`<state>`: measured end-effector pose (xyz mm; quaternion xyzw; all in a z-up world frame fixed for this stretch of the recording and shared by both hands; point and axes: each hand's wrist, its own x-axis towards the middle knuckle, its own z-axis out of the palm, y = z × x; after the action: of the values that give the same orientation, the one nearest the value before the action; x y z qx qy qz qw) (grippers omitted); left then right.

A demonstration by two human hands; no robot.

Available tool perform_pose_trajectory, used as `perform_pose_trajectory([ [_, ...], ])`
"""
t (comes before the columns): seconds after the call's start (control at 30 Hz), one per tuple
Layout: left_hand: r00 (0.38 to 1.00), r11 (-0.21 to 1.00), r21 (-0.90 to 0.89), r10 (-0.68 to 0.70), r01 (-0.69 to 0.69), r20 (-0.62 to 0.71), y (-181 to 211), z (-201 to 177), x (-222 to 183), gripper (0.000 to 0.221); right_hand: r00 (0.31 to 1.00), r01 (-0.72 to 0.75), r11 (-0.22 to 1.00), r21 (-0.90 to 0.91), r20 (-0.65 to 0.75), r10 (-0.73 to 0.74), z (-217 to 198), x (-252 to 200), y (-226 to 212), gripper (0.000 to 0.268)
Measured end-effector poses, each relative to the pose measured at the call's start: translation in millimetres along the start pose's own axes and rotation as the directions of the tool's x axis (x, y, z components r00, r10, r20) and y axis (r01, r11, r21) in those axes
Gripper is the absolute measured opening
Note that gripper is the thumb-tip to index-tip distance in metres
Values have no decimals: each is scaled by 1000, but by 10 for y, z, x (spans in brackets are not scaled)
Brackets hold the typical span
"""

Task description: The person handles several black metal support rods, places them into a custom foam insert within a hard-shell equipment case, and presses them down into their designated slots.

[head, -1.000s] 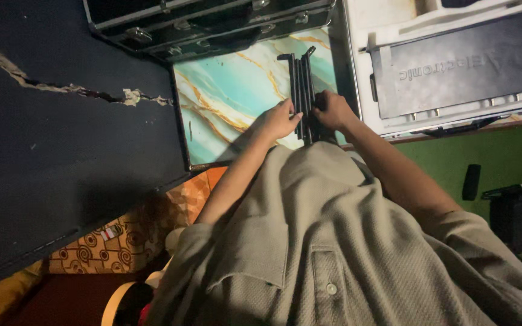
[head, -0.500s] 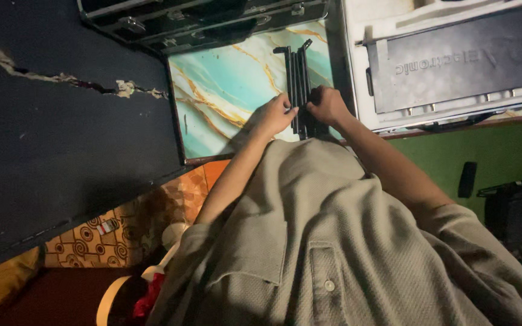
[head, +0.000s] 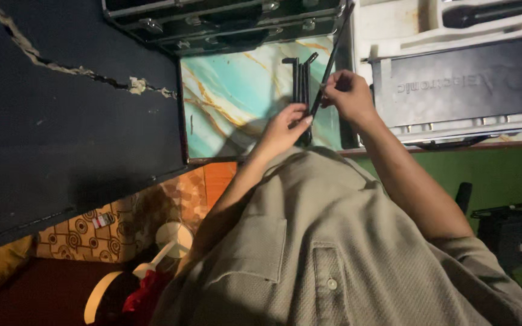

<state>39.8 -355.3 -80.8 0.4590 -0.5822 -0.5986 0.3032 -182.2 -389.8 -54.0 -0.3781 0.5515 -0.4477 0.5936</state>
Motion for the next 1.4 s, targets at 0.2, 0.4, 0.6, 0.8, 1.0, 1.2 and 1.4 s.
perform_pose_trajectory([
  [0.2, 993, 965, -248, -64, 87, 98, 903, -7, -265, 30, 981, 187, 976, 108, 30, -192, 113, -303, -812, 15],
  [0.4, 998, 937, -349, 14, 8, 61, 1352, 6, -405, 32, 986, 126, 959, 255, 70, -149, 59, -560, -1227, 19],
  [0.6, 986, 908, -393, 98, -145, -136, 1511, 19, -417, 28, 991, 4, 943, 334, 127, -49, -4, -648, -1315, 15],
  [0.8, 980, 922, -367, 60, -128, -191, 1500, -41, -391, 26, 984, -43, 939, 342, 175, -19, -25, -737, -1303, 12],
  [1.0, 963, 906, -408, -7, -107, -268, 1451, -53, -358, 30, 999, 13, 914, 406, 39, -31, -272, -741, -1224, 18],
  [1.2, 972, 950, -304, -1, -73, -237, 1496, -103, -402, 31, 995, 94, 928, 361, -62, -76, -635, -799, -1266, 12],
  [1.4, 977, 951, -289, 52, -111, -206, 1577, -77, -406, 32, 970, 240, 920, 309, -113, -215, -619, -853, -1295, 23],
])
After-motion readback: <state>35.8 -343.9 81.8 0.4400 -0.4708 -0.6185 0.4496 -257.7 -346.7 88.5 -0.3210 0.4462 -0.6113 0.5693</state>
